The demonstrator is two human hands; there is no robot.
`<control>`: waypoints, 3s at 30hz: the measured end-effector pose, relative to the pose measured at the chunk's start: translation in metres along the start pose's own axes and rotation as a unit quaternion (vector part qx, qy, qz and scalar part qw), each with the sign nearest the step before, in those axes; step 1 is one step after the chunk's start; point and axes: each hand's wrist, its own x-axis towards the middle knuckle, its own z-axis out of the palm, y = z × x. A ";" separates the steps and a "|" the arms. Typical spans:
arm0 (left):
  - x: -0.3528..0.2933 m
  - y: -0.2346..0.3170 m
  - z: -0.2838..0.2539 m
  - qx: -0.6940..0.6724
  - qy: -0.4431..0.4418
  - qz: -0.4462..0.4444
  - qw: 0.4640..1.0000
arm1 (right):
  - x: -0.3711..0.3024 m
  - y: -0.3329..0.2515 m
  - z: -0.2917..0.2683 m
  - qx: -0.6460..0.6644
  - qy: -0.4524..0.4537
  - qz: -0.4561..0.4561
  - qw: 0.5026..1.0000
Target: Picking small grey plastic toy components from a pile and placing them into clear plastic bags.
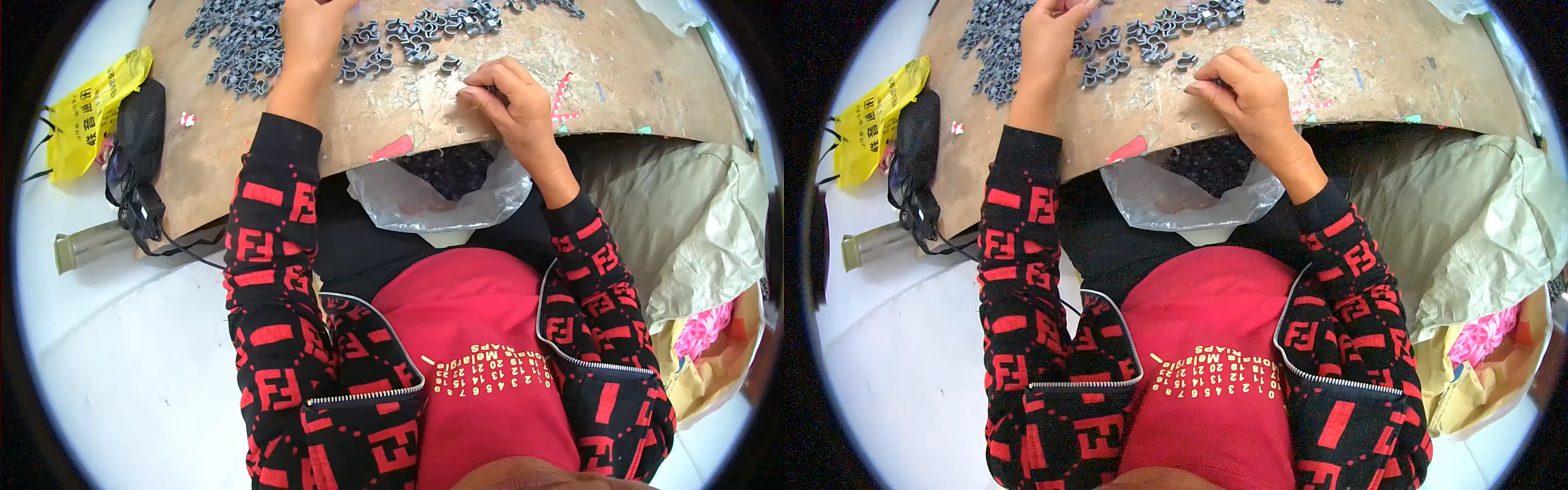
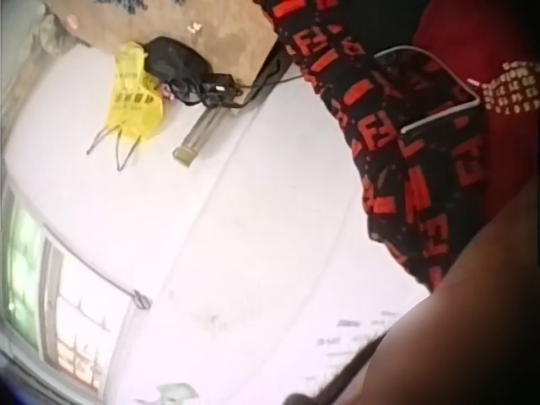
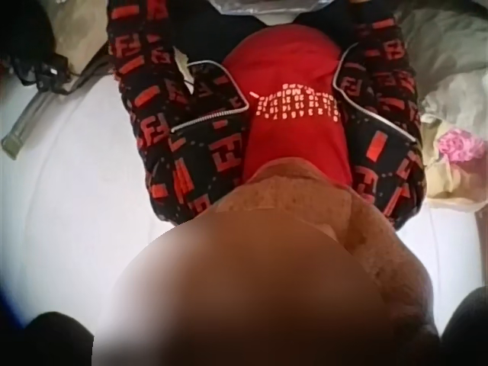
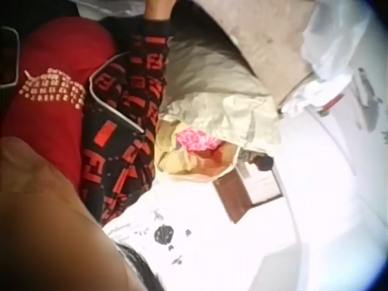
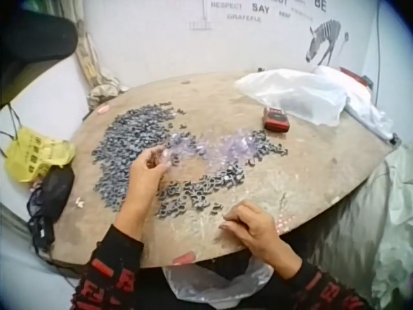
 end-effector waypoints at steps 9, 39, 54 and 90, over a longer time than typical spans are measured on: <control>-0.084 0.005 -0.004 -0.104 -0.060 -0.008 0.993 | -0.008 -0.018 -0.026 0.419 0.042 0.232 0.877; -0.171 0.031 0.030 -0.216 -0.156 -0.148 0.952 | -0.040 -0.051 -0.039 0.394 -0.092 0.227 0.886; -0.178 0.014 0.040 -0.329 -0.195 -0.198 0.902 | -0.039 -0.045 -0.037 0.385 -0.038 0.150 0.910; -0.187 0.026 0.037 -0.100 -0.121 0.044 0.987 | -0.051 -0.057 -0.051 0.462 -0.066 0.165 0.869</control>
